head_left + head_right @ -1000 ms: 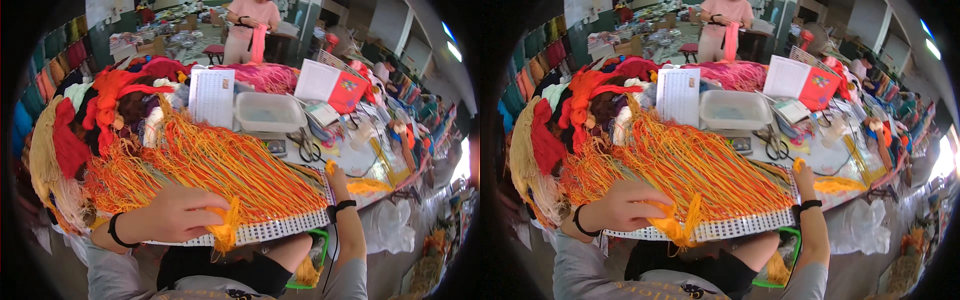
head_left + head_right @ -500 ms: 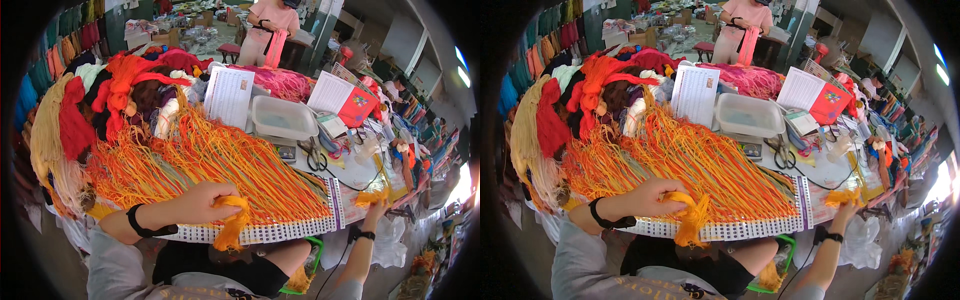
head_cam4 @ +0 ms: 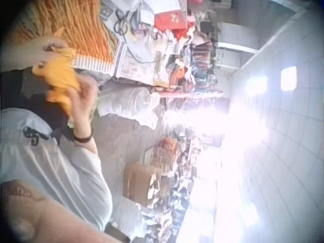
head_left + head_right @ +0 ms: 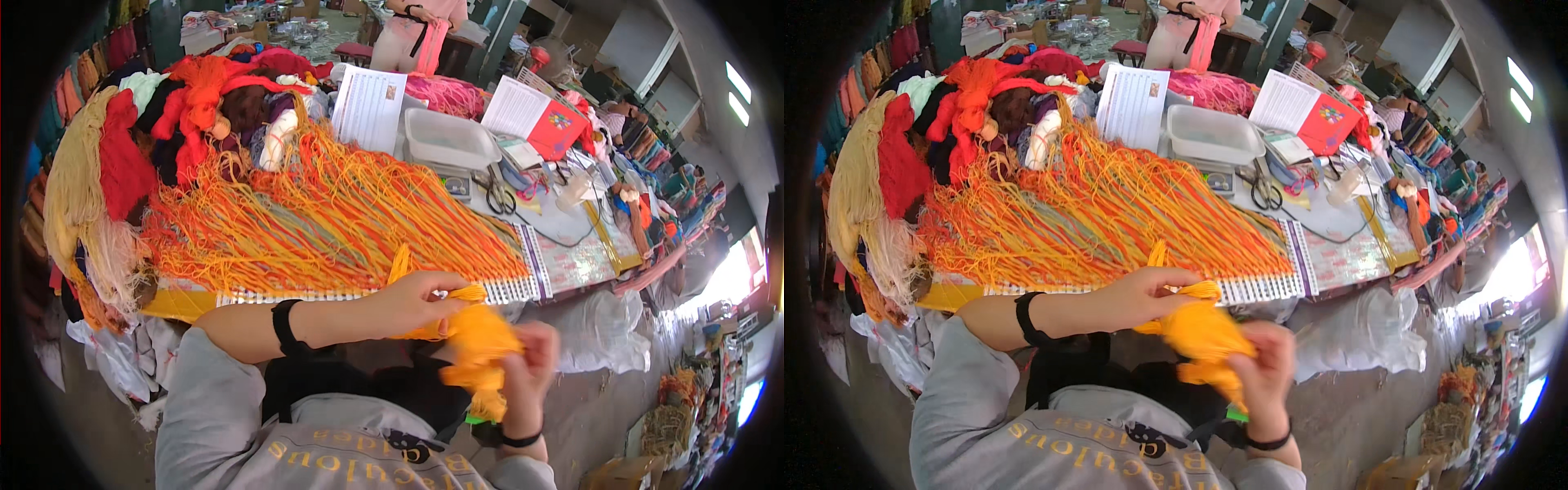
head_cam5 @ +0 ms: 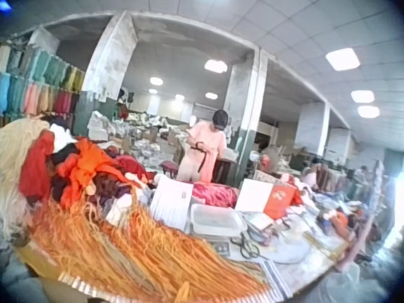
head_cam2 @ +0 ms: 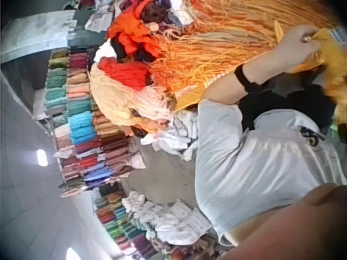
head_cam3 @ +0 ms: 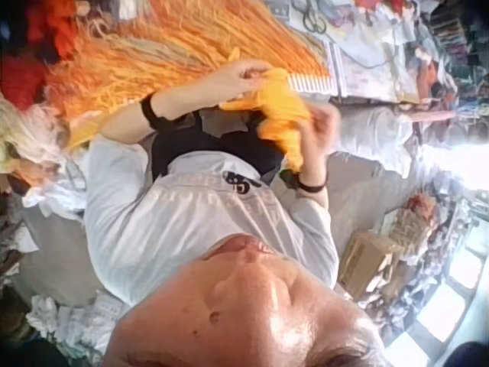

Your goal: The person pulls strands of yellow thread from a pile and threads them through holes in a white card. They then pick up a bundle of beige thread, separate it into smaller sections, and thread them through the card, tying knots to secure the strands.

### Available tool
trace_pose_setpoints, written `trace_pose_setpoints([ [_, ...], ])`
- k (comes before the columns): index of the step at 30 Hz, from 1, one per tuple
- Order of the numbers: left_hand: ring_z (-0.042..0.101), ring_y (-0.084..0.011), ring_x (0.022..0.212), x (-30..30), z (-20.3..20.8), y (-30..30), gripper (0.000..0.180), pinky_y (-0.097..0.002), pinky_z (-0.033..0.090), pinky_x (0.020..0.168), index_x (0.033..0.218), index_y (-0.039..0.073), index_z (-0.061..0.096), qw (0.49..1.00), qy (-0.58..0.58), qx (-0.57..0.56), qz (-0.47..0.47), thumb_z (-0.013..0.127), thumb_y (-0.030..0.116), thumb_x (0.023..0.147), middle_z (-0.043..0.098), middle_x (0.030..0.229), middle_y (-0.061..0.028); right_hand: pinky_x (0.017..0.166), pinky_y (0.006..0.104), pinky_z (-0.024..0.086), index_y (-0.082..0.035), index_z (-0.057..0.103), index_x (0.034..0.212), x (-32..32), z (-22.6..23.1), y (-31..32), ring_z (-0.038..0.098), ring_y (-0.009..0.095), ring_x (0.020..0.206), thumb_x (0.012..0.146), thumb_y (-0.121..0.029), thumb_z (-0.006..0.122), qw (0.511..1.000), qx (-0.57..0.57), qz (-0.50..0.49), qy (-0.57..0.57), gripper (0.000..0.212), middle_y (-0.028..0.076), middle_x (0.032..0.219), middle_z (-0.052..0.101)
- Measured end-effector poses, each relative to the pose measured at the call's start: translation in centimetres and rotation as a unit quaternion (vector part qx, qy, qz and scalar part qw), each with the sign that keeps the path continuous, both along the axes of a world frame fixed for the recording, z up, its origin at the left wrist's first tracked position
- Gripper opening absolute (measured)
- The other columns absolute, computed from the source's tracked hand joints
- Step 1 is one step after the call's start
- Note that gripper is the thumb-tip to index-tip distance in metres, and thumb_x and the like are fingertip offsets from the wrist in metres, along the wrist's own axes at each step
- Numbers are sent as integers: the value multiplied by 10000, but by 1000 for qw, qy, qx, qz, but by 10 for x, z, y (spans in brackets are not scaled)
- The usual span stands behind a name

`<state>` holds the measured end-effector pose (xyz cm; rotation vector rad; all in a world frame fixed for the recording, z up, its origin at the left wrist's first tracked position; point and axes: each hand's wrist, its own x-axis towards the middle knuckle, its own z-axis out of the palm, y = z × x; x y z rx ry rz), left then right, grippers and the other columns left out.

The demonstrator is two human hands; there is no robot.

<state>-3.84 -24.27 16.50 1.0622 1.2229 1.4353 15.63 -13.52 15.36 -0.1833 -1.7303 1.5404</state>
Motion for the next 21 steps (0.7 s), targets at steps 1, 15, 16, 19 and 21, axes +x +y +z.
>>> trace_pose_setpoints([
  [1, 519, -62, 746, 5, 0, -6, 242, -199, 419, 654, 1086, 6, 524, 1000, -3, -1, -2, 498, 152, 894, 518, 882, -10, 811, 250, 437, -38, 416, 1024, -15, 1, -17, 528, 146, 933, 763, 56, 580, 999, -10, 15, -49, 323, 82, 1007, 521],
  [15, 569, -227, 817, 75, 12, -46, 290, -328, 484, 645, 1037, 61, 531, 826, 520, 212, -48, 578, 106, 754, 476, 1082, -90, 710, 295, 430, -7, 560, 838, -9, -23, -24, 551, 198, 809, 779, -136, 583, 944, 238, -216, -72, 144, 87, 861, 566],
  [16, 569, -227, 817, 76, 11, -46, 290, -328, 484, 645, 1037, 61, 531, 829, 515, 210, -61, 578, 106, 754, 476, 1082, -90, 711, 299, 433, -12, 551, 857, -8, -24, -12, 547, 192, 802, 817, -155, 552, 964, 161, -209, 21, 149, 81, 852, 561],
  [19, 399, -323, 1156, 80, 17, -46, 356, -451, 371, 919, 1041, 37, 550, 749, 580, 301, -108, 606, 128, 702, 400, 1250, -141, 781, 322, 452, -10, 501, 1028, 29, -20, 52, 546, 186, 880, 896, -170, 467, 940, 160, -282, 106, 210, 92, 956, 559],
  [21, 365, -336, 1177, 69, 13, -48, 428, -454, 323, 961, 1033, 57, 557, 804, 530, 255, -82, 657, 91, 618, 407, 1233, -163, 873, 320, 437, -2, 471, 1110, 52, 12, 74, 543, 213, 983, 873, -174, 521, 919, 124, -297, 227, 297, 107, 1113, 544],
])
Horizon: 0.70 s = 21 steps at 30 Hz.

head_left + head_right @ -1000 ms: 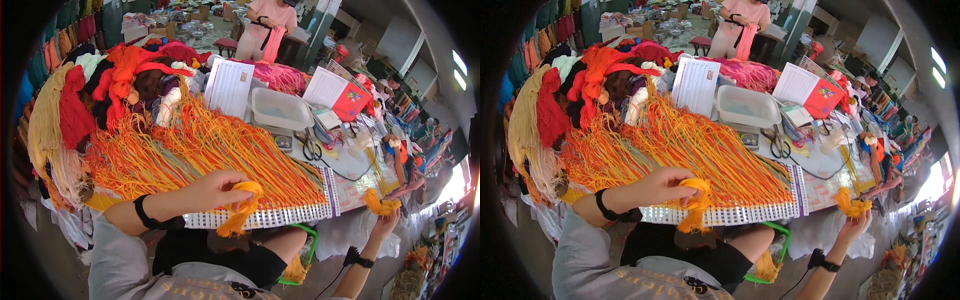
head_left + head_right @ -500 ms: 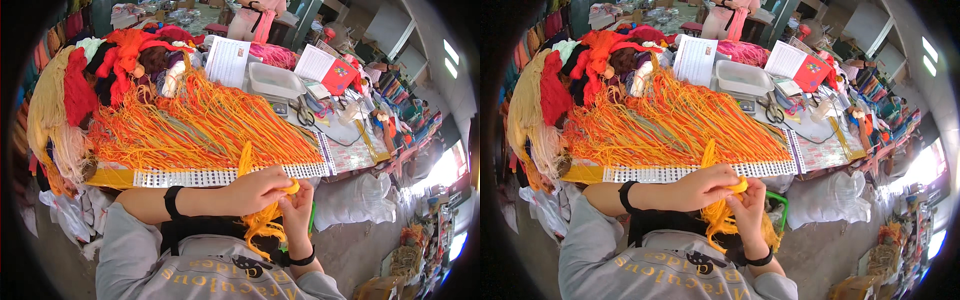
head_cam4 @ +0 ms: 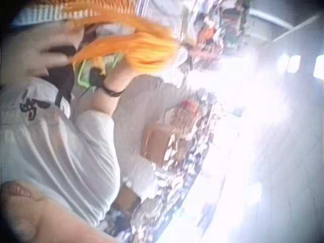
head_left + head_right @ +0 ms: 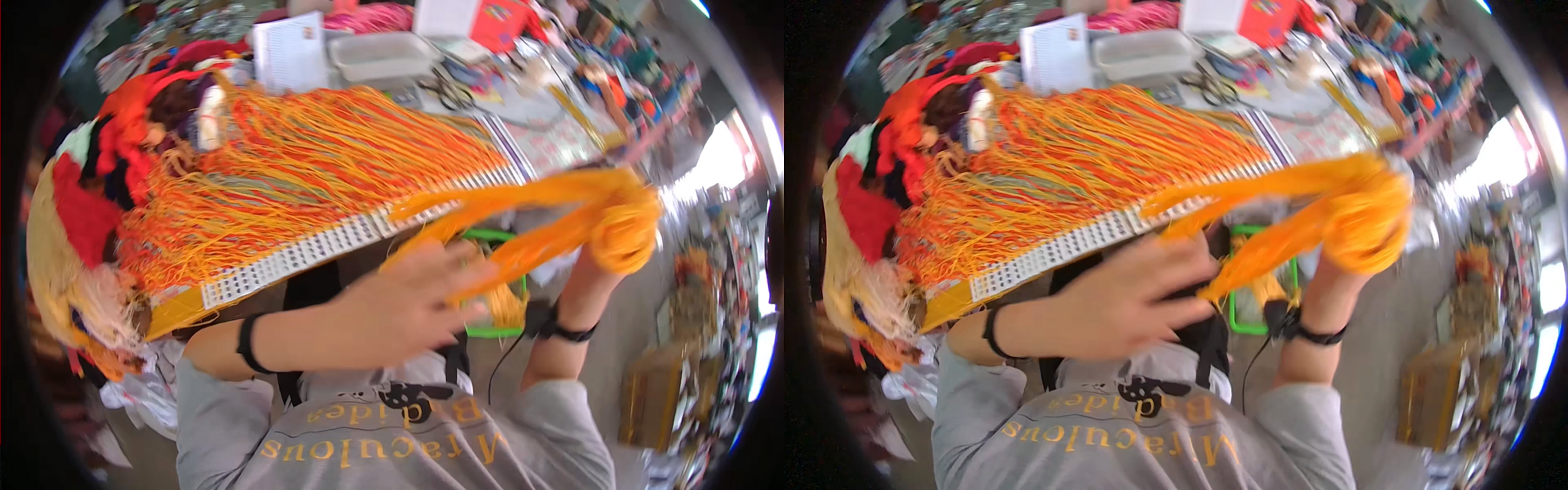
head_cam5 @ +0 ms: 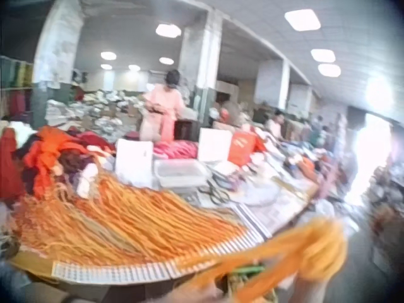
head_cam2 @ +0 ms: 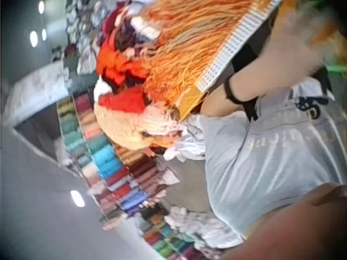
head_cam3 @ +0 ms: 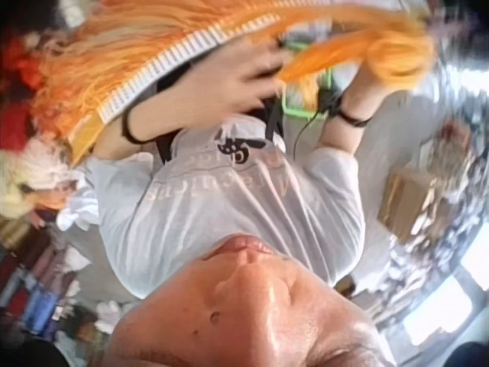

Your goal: The person pulls strands of yellow thread from a pile and threads them through holes in a white card. They then pick up a bundle of beige thread, separate it into smaller sections, and thread them through the card, tying knots to secure the strands.

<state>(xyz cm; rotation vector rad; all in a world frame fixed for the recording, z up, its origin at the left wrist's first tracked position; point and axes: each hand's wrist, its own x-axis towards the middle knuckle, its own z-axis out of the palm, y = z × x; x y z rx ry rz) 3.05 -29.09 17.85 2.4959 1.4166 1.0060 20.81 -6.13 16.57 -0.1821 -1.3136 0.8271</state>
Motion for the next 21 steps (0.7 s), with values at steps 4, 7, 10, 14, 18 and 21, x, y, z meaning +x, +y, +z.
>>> trace_pose_setpoints([
  [4, 443, -328, 1127, -35, -1, -13, 412, -385, 375, 932, 1099, 75, 566, 990, -33, -111, 81, 630, 7, 698, 427, 1252, -161, 871, 355, 455, -41, 483, 1112, 48, 70, -14, 534, 219, 1013, 844, -162, 562, 989, 10, -135, 57, 304, 114, 1119, 541],
  [7, 428, -325, 1159, -51, -11, -26, 369, -368, 354, 952, 1082, 54, 577, 973, -61, -168, 149, 601, -4, 718, 420, 1273, -152, 884, 375, 450, -69, 496, 1112, 123, 61, 19, 528, 235, 1025, 839, -191, 568, 995, -40, -44, 81, 307, 105, 1105, 549],
  [10, 434, -308, 1160, -72, -18, -47, 351, -359, 350, 959, 1084, 46, 575, 956, -55, -185, 220, 588, 10, 736, 424, 1272, -146, 902, 418, 429, -79, 537, 1073, 157, -5, 49, 540, 254, 1008, 853, -238, 541, 949, -186, 234, 100, 272, 91, 1094, 566],
  [14, 441, -281, 1161, -102, -20, -75, 319, -348, 343, 966, 1089, 39, 573, 929, -74, -184, 314, 542, 21, 772, 437, 1269, -135, 874, 424, 441, -65, 564, 1017, 159, -80, 42, 557, 253, 956, 863, -254, 519, 894, -346, 269, 92, 247, 97, 1036, 587],
  [18, 441, -261, 1160, -122, -13, -100, 297, -339, 343, 960, 1085, 19, 569, 910, -109, -151, 370, 509, 16, 793, 447, 1261, -122, 816, 404, 478, -48, 564, 1020, 170, -161, 77, 573, 252, 909, 864, -249, 521, 852, -489, 150, 109, 258, 109, 1008, 597],
  [21, 444, -256, 1153, -126, -17, -110, 275, -335, 340, 960, 1077, 14, 569, 895, -143, -133, 400, 500, 25, 810, 450, 1254, -120, 820, 395, 482, -47, 560, 1040, 168, -214, 117, 575, 242, 921, 867, -215, 524, 857, -498, 123, 42, 244, 106, 1024, 598],
])
